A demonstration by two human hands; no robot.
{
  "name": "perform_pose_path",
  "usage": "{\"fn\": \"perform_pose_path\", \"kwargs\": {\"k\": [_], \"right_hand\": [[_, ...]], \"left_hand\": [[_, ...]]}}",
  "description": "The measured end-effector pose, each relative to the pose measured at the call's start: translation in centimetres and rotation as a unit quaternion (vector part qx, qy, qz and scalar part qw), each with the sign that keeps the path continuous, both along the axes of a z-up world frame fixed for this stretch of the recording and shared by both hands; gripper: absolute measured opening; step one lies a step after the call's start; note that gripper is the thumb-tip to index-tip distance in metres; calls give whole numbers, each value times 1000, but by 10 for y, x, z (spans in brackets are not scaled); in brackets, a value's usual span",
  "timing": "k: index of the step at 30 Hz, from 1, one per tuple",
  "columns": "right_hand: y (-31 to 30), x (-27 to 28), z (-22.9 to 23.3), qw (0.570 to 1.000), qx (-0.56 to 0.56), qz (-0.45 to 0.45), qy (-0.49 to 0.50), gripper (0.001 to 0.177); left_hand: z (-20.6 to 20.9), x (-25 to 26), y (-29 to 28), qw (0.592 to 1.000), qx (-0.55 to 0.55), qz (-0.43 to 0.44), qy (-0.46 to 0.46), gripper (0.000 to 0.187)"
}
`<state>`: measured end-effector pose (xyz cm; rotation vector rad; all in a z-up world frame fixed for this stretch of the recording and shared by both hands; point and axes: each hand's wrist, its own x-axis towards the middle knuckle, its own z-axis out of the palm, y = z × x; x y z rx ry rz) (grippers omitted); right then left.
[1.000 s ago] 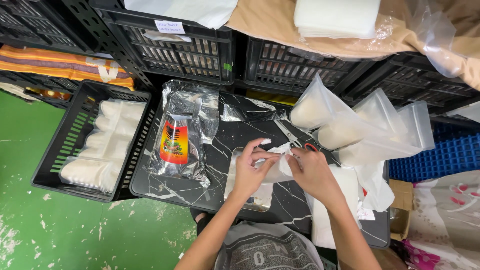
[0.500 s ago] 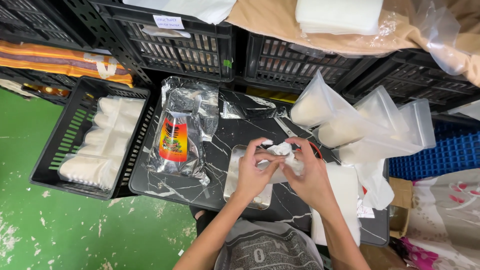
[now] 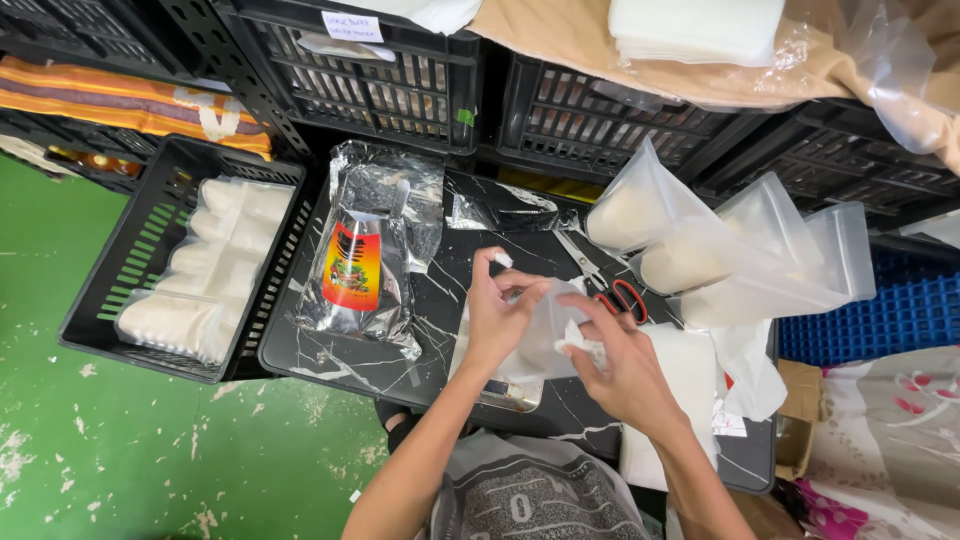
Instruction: Scooping white powder into plastic bags and weighing them on a digital scale
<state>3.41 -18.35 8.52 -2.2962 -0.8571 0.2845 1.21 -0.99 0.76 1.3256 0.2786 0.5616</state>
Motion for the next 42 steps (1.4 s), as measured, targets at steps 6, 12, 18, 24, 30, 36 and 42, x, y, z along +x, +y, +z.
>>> {"fn": "perform_pose_path", "kwargs": {"k": [6, 12, 18, 24, 30, 36, 42], "right_hand": [[-15, -3, -4, 992, 41, 120, -4, 58], [-23, 0, 11, 961, 2, 276, -21, 54], [-8, -3, -19, 943, 92, 280, -158, 40], [6, 5, -26, 983, 122, 0, -136, 46], [27, 3, -13, 986, 101, -42, -123, 57], [36, -7, -3, 985, 95, 6, -147, 51], [39, -13, -29, 968, 38, 132, -212, 45]], "left_hand": [[-19, 13, -6, 995, -80, -55, 9, 58], [-24, 22, -4, 982, -125, -134, 37, 51], [-4, 22, -2, 981, -42, -177, 67, 57], [17, -16, 6, 988, 26, -149, -43, 64], [31, -44, 5, 989, 135, -56, -14, 53], [22, -47, 5, 995, 95, -14, -34, 45], [-25, -31, 32, 997, -77, -17, -16, 53]]}}
